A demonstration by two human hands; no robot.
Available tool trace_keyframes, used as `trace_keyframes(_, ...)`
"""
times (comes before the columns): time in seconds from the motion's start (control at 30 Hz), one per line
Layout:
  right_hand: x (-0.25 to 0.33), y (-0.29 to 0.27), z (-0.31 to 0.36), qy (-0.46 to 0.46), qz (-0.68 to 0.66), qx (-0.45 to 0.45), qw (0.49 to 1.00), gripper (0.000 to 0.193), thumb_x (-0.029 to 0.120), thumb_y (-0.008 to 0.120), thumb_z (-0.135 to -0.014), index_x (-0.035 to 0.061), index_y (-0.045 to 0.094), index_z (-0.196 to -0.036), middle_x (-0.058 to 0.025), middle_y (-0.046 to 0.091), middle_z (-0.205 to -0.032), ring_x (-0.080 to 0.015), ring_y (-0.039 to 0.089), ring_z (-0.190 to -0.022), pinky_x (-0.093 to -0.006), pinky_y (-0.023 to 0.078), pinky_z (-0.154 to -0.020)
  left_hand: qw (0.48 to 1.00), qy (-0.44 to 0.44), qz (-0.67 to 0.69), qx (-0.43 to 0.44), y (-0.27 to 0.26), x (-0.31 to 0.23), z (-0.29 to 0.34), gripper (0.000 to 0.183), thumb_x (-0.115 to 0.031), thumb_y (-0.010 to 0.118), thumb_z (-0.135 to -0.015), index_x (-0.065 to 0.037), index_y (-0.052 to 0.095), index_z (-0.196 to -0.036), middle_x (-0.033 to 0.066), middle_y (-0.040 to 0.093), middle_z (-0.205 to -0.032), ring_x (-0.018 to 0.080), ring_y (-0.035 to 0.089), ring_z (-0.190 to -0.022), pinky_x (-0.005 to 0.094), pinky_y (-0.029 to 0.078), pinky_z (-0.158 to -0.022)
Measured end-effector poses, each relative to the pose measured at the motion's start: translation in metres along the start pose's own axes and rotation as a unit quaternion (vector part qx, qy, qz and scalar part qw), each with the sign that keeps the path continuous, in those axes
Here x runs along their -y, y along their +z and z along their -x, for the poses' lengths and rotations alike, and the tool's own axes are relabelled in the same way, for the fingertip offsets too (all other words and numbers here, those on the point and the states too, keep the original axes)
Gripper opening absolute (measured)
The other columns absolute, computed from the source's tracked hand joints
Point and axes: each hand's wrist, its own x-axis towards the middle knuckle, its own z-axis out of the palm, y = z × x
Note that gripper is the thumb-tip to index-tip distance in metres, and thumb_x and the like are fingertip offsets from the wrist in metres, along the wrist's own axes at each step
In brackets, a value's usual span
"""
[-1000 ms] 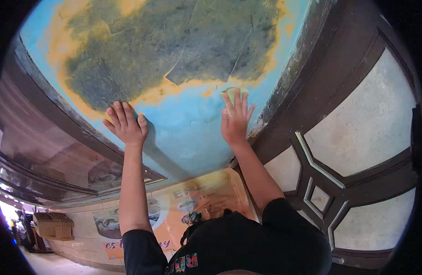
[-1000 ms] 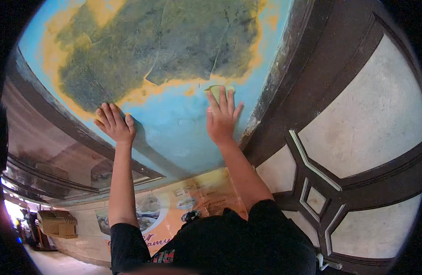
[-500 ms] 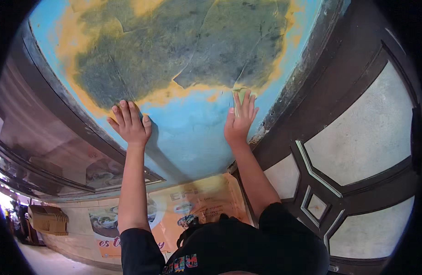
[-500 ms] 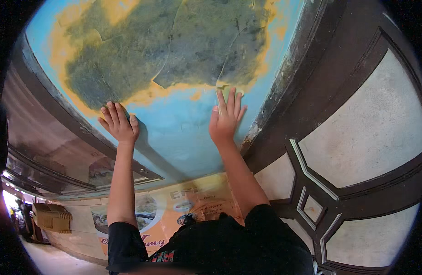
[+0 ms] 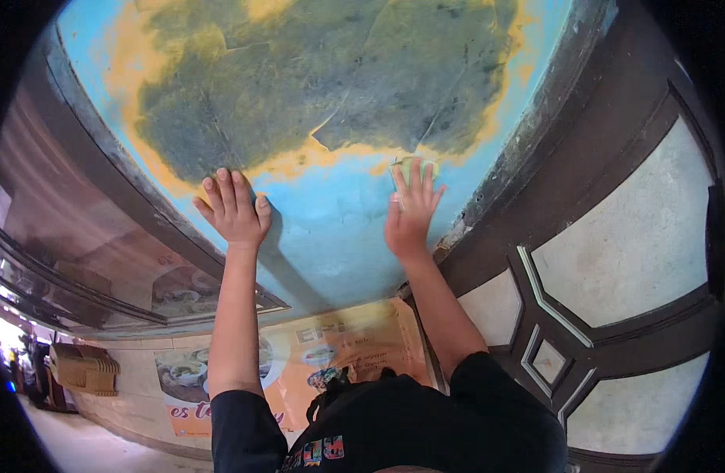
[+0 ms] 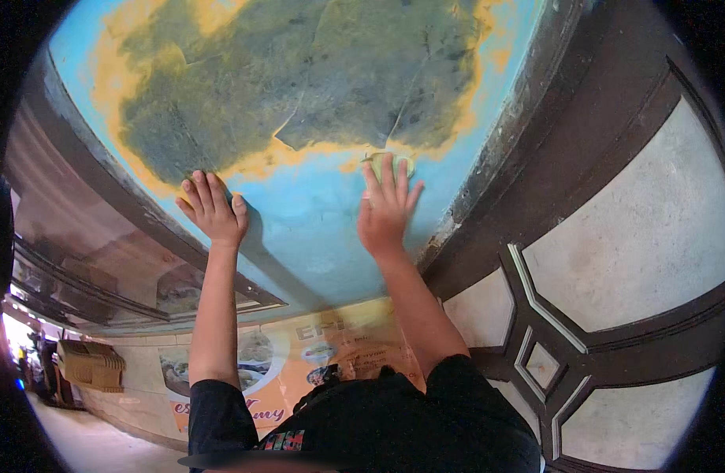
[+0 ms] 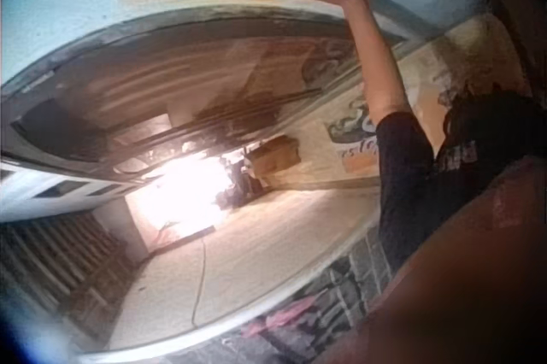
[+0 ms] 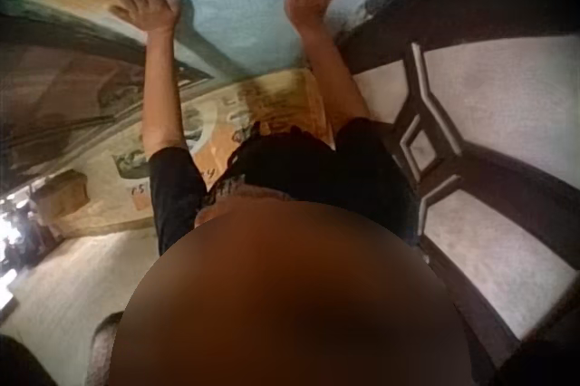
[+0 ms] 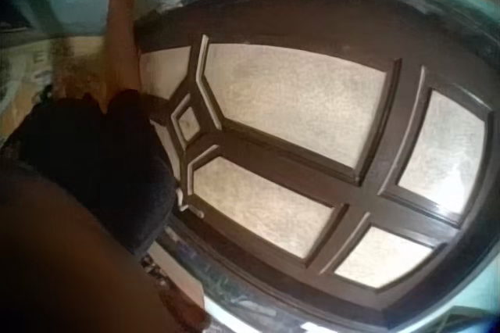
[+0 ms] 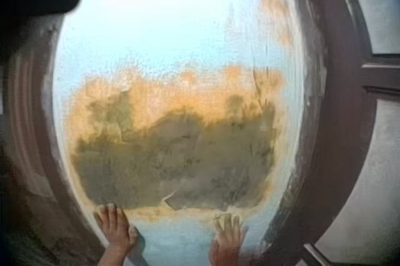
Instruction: The recorder is using a piece of sandpaper to smooth a repaired or patched section of a ceiling.
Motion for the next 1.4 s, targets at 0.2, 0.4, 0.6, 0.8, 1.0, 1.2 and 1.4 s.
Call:
trace_keyframes(0.2,-0.020,0.005,0.001,0.006,-0.013,0.008,1.000,0.041,0.015,0.041,-0.094,0.0087,0.051,-0.134,-0.0165,0.031,-0.150,-0.0405,0.020,-0.140,-0.0609,0.003,-0.110,1.000,-0.005,0.000,0.001,0.012,0.000,0.005,0.058,-0.039,0.030,-0.097,-0.007,0.033,-0.145,0.0087,0.027,-0.153,0.0309,0.016,-0.144,0.0535,0.002,-0.115)
trace_keyframes(0.4,-0.015,0.024,-0.035,-0.007,-0.046,-0.095,0.994,0.040,0.014,0.042,-0.093,0.0074,0.052,-0.131,-0.0159,0.039,-0.144,-0.0396,0.028,-0.136,-0.0589,0.011,-0.110,1.000,-0.001,0.009,0.000,0.037,-0.001,0.005,0.057,-0.038,0.033,-0.095,-0.007,0.037,-0.143,0.0085,0.028,-0.153,0.0312,0.018,-0.144,0.0535,0.003,-0.115)
trace_keyframes(0.6,-0.022,0.041,-0.007,0.003,0.034,-0.061,0.998,0.035,0.018,0.049,-0.090,0.0073,0.058,-0.121,-0.0132,0.048,-0.128,-0.0356,0.035,-0.130,-0.0561,0.015,-0.109,1.000,-0.009,0.016,0.010,0.051,0.000,0.015,0.057,-0.040,0.032,-0.096,-0.009,0.035,-0.144,0.0076,0.028,-0.153,0.0302,0.018,-0.144,0.0528,0.003,-0.115)
trace_keyframes(0.8,-0.021,0.052,-0.044,0.003,0.038,-0.151,0.988,0.034,0.019,0.059,-0.082,0.0175,0.063,-0.116,-0.0061,0.052,-0.117,-0.0285,0.045,-0.111,-0.0484,0.026,-0.096,0.999,-0.006,0.032,0.000,0.075,-0.001,0.015,0.057,-0.040,0.032,-0.096,-0.008,0.037,-0.143,0.0084,0.029,-0.152,0.0316,0.019,-0.143,0.0532,0.003,-0.115)
trace_keyframes(1.0,-0.013,0.034,-0.014,-0.005,0.068,-0.065,0.996,0.043,0.012,0.064,-0.074,0.0254,0.065,-0.115,-0.0022,0.052,-0.107,-0.0256,0.044,-0.106,-0.0453,0.028,-0.094,1.000,-0.005,0.026,0.007,0.050,0.001,0.016,0.056,-0.039,0.033,-0.096,-0.009,0.037,-0.143,0.0082,0.030,-0.152,0.0318,0.019,-0.143,0.0538,0.003,-0.115)
trace_keyframes(1.2,0.016,0.023,-0.037,-0.035,0.025,-0.085,0.995,0.040,0.008,0.063,-0.079,0.0235,0.065,-0.116,-0.0054,0.053,-0.112,-0.0271,0.046,-0.106,-0.0428,0.029,-0.093,1.000,0.002,0.015,-0.006,0.041,0.009,0.003,0.056,-0.039,0.032,-0.096,-0.009,0.037,-0.144,0.0080,0.028,-0.153,0.0316,0.019,-0.143,0.0539,0.003,-0.115)
trace_keyframes(1.4,0.020,-0.001,-0.003,-0.033,0.026,-0.056,0.998,0.041,0.008,0.061,-0.080,0.0209,0.063,-0.119,-0.0080,0.052,-0.126,-0.0279,0.045,-0.110,-0.0415,0.030,-0.094,1.000,-0.004,0.004,0.001,0.000,0.005,0.003,0.057,-0.039,0.032,-0.096,-0.009,0.035,-0.144,0.0081,0.027,-0.153,0.0318,0.018,-0.144,0.0535,0.003,-0.115)
